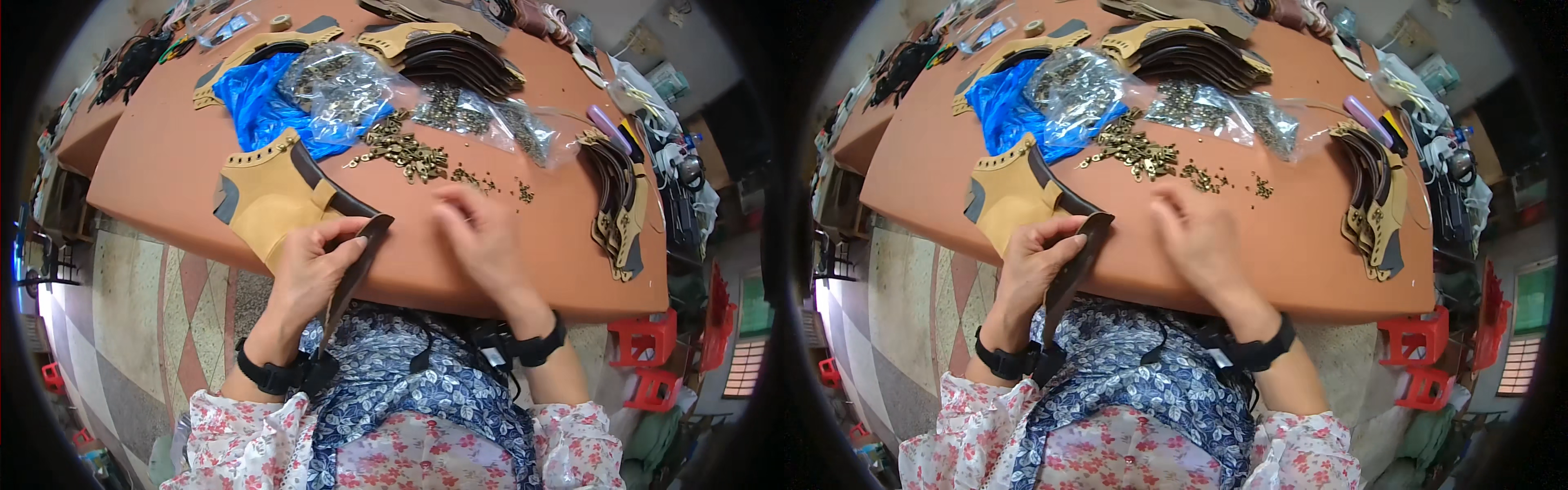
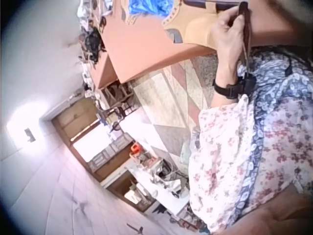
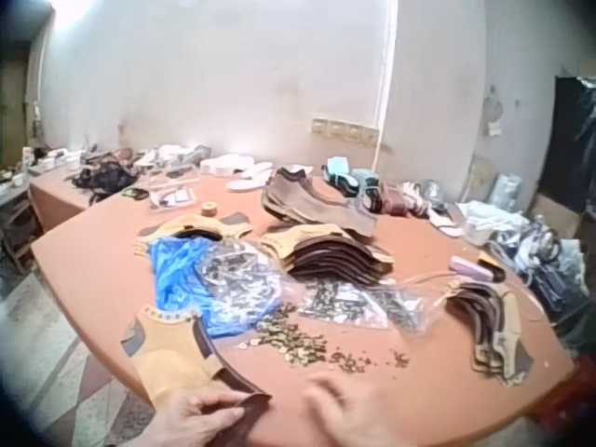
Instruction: Manually inserting small metal decorative eyelets or studs into the pre-punched holes of a leather shoe upper component.
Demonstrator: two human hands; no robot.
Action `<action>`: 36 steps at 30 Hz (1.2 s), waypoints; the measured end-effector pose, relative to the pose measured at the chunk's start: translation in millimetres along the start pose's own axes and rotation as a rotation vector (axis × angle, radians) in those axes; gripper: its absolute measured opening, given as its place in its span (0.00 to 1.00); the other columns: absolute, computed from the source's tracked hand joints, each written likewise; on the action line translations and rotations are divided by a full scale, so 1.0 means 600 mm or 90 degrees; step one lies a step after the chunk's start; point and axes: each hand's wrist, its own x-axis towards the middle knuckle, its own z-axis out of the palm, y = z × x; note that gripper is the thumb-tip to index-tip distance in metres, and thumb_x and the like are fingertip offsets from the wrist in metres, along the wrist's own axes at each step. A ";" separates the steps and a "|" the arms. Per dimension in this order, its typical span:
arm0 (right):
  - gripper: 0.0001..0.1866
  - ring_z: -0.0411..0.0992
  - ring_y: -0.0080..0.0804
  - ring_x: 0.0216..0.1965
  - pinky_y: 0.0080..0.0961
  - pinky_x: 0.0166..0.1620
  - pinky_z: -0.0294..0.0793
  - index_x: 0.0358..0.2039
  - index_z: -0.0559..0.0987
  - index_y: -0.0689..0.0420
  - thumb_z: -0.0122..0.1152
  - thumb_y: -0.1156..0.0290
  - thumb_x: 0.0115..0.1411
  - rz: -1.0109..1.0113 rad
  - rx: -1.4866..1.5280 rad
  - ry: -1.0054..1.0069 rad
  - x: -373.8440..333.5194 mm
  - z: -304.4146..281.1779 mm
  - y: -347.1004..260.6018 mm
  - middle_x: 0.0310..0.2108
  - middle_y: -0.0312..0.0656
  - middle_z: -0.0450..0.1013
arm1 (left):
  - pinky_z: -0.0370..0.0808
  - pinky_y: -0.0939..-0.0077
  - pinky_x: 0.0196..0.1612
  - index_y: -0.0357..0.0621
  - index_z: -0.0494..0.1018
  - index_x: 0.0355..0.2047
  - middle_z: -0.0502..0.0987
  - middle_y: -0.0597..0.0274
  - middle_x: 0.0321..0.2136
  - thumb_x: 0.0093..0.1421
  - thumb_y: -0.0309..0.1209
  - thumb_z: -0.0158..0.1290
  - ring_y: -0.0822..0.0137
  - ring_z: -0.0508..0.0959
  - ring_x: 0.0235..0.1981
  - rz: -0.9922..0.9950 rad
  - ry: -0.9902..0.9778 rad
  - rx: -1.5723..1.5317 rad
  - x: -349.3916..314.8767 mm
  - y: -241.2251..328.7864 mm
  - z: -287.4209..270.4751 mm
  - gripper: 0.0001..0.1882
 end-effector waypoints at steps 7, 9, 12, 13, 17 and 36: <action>0.05 0.76 0.52 0.37 0.42 0.41 0.75 0.34 0.82 0.60 0.61 0.72 0.61 -0.042 -0.412 0.073 0.019 -0.138 0.058 0.33 0.48 0.76 | 0.75 0.89 0.32 0.34 0.79 0.47 0.82 0.66 0.33 0.64 0.20 0.54 0.83 0.78 0.30 -0.003 -0.010 -0.027 0.009 -0.008 -0.001 0.12; 0.05 0.76 0.52 0.38 0.43 0.41 0.75 0.34 0.82 0.59 0.61 0.72 0.61 -0.100 -0.428 0.055 0.022 -0.132 0.072 0.34 0.47 0.76 | 0.75 0.89 0.32 0.33 0.79 0.47 0.82 0.65 0.33 0.64 0.20 0.54 0.82 0.78 0.29 -0.005 -0.002 -0.018 0.007 -0.005 -0.001 0.12; 0.05 0.76 0.50 0.40 0.43 0.42 0.75 0.34 0.82 0.58 0.60 0.72 0.61 -0.066 -0.476 0.041 0.025 -0.129 0.067 0.35 0.47 0.76 | 0.73 0.88 0.31 0.33 0.79 0.46 0.82 0.66 0.31 0.64 0.21 0.54 0.83 0.77 0.28 0.000 0.013 -0.012 0.006 -0.005 0.003 0.11; 0.05 0.75 0.50 0.40 0.43 0.42 0.75 0.33 0.82 0.58 0.60 0.72 0.61 -0.074 -0.487 0.034 0.026 -0.128 0.068 0.34 0.46 0.76 | 0.72 0.88 0.30 0.33 0.79 0.45 0.82 0.67 0.30 0.64 0.21 0.54 0.83 0.77 0.28 0.004 0.018 -0.011 0.007 -0.005 0.004 0.11; 0.03 0.75 0.48 0.39 0.42 0.41 0.75 0.31 0.79 0.57 0.59 0.72 0.60 -0.141 -0.542 0.017 0.029 -0.127 0.067 0.33 0.45 0.75 | 0.73 0.88 0.31 0.33 0.79 0.46 0.82 0.66 0.30 0.63 0.21 0.55 0.83 0.77 0.28 0.017 0.021 0.012 0.005 -0.003 0.005 0.11; 0.05 0.76 0.51 0.35 0.42 0.40 0.75 0.33 0.81 0.60 0.61 0.73 0.60 -0.027 -0.326 0.009 -0.033 -0.119 0.006 0.32 0.49 0.78 | 0.75 0.88 0.33 0.34 0.78 0.46 0.82 0.65 0.32 0.63 0.21 0.56 0.81 0.78 0.30 0.019 0.028 0.057 0.006 -0.011 0.001 0.11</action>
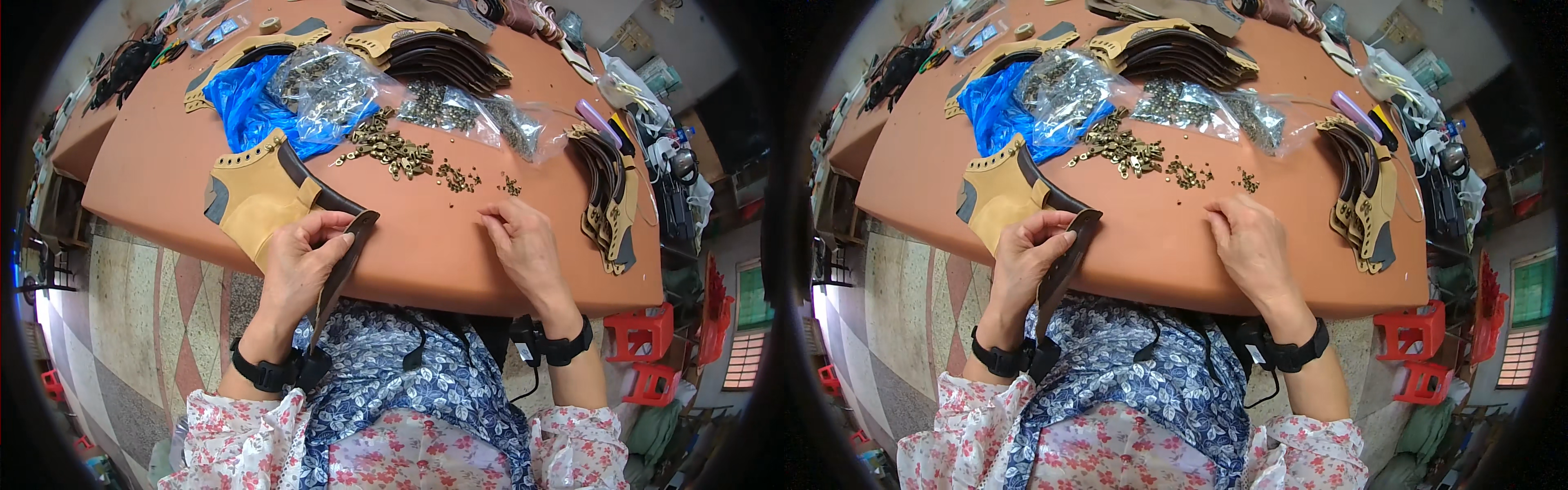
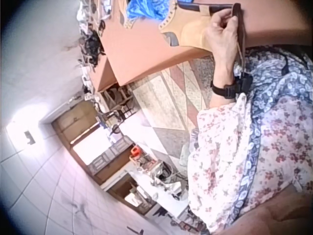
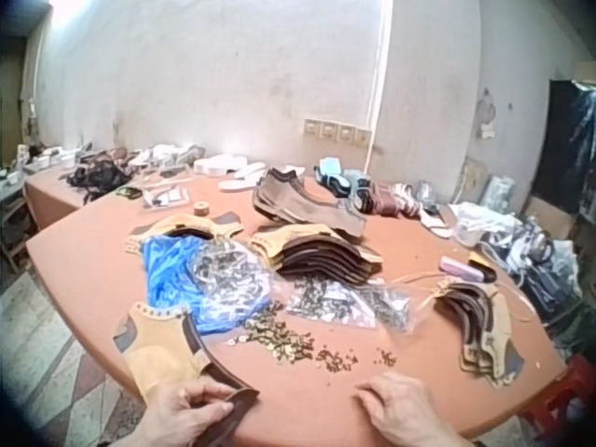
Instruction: Manually inserting small metal decorative eyelets or studs into the pre-punched holes of a leather shoe upper component.
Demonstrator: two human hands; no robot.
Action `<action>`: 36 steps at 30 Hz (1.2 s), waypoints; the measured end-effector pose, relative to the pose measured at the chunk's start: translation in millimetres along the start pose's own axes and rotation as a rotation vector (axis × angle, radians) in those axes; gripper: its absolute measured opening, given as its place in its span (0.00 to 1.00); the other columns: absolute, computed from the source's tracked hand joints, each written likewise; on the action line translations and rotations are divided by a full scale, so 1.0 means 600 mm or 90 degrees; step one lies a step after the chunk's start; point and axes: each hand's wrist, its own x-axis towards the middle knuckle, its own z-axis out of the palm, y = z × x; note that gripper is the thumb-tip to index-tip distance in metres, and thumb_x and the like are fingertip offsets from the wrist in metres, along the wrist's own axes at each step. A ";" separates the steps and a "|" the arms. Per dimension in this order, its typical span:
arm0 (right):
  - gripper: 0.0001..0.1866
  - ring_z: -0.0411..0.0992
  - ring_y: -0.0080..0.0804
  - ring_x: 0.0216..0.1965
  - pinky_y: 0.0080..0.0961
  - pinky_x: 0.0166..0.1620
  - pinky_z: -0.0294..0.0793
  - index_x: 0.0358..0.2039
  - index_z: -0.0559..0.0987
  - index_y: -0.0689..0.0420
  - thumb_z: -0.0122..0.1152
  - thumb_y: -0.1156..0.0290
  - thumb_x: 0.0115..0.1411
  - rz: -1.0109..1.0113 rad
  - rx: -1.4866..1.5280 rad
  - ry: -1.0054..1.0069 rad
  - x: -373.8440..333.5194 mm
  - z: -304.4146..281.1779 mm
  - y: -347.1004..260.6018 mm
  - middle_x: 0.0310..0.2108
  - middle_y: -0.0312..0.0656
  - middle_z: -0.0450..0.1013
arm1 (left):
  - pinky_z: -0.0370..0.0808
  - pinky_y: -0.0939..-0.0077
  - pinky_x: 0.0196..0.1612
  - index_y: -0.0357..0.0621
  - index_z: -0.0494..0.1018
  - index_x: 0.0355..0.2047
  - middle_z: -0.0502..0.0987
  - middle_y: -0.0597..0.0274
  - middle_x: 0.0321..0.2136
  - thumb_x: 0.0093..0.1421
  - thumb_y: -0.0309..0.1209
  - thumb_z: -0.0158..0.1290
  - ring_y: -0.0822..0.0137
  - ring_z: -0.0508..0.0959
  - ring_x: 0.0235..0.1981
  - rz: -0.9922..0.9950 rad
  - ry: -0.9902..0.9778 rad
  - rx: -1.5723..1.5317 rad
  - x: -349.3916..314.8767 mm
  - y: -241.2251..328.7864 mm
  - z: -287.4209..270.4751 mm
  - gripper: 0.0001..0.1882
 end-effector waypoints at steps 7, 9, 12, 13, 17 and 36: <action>0.06 0.77 0.53 0.37 0.44 0.41 0.76 0.33 0.83 0.61 0.61 0.74 0.58 -0.020 -0.061 -0.064 0.033 0.001 -0.017 0.31 0.52 0.78 | 0.75 0.87 0.34 0.34 0.78 0.45 0.82 0.64 0.33 0.63 0.21 0.56 0.81 0.79 0.31 0.009 -0.003 -0.028 -0.001 0.000 0.000 0.10; 0.06 0.78 0.54 0.36 0.44 0.41 0.76 0.32 0.83 0.62 0.61 0.74 0.57 -0.005 -0.050 -0.068 0.039 -0.002 -0.016 0.30 0.53 0.79 | 0.75 0.87 0.34 0.34 0.78 0.46 0.82 0.64 0.33 0.63 0.21 0.56 0.81 0.79 0.31 0.004 -0.006 -0.033 -0.003 0.005 0.003 0.11; 0.06 0.78 0.54 0.35 0.44 0.40 0.77 0.31 0.84 0.62 0.61 0.74 0.57 -0.022 -0.055 -0.093 0.059 -0.006 -0.024 0.30 0.54 0.79 | 0.75 0.88 0.34 0.34 0.78 0.46 0.83 0.64 0.33 0.63 0.21 0.56 0.81 0.79 0.31 0.009 -0.007 -0.036 -0.002 0.002 0.002 0.11; 0.07 0.78 0.54 0.35 0.44 0.40 0.77 0.31 0.84 0.62 0.61 0.73 0.57 -0.015 -0.054 -0.116 0.067 -0.004 -0.026 0.30 0.54 0.79 | 0.75 0.88 0.34 0.34 0.78 0.46 0.83 0.64 0.33 0.63 0.21 0.56 0.81 0.79 0.31 0.013 -0.007 -0.036 -0.001 -0.001 0.001 0.11; 0.07 0.78 0.46 0.31 0.37 0.38 0.76 0.34 0.84 0.63 0.63 0.74 0.57 -0.004 -0.056 -0.179 0.088 0.003 -0.023 0.29 0.53 0.79 | 0.74 0.88 0.34 0.34 0.79 0.45 0.82 0.65 0.32 0.63 0.22 0.56 0.82 0.78 0.31 0.022 -0.005 -0.035 -0.001 0.000 0.000 0.11; 0.05 0.77 0.50 0.36 0.40 0.40 0.76 0.32 0.83 0.62 0.65 0.75 0.55 -0.120 -0.069 -0.116 0.071 0.029 -0.004 0.31 0.50 0.78 | 0.72 0.88 0.31 0.34 0.80 0.43 0.82 0.67 0.28 0.62 0.22 0.56 0.83 0.76 0.28 0.001 0.014 -0.037 -0.003 0.002 0.004 0.10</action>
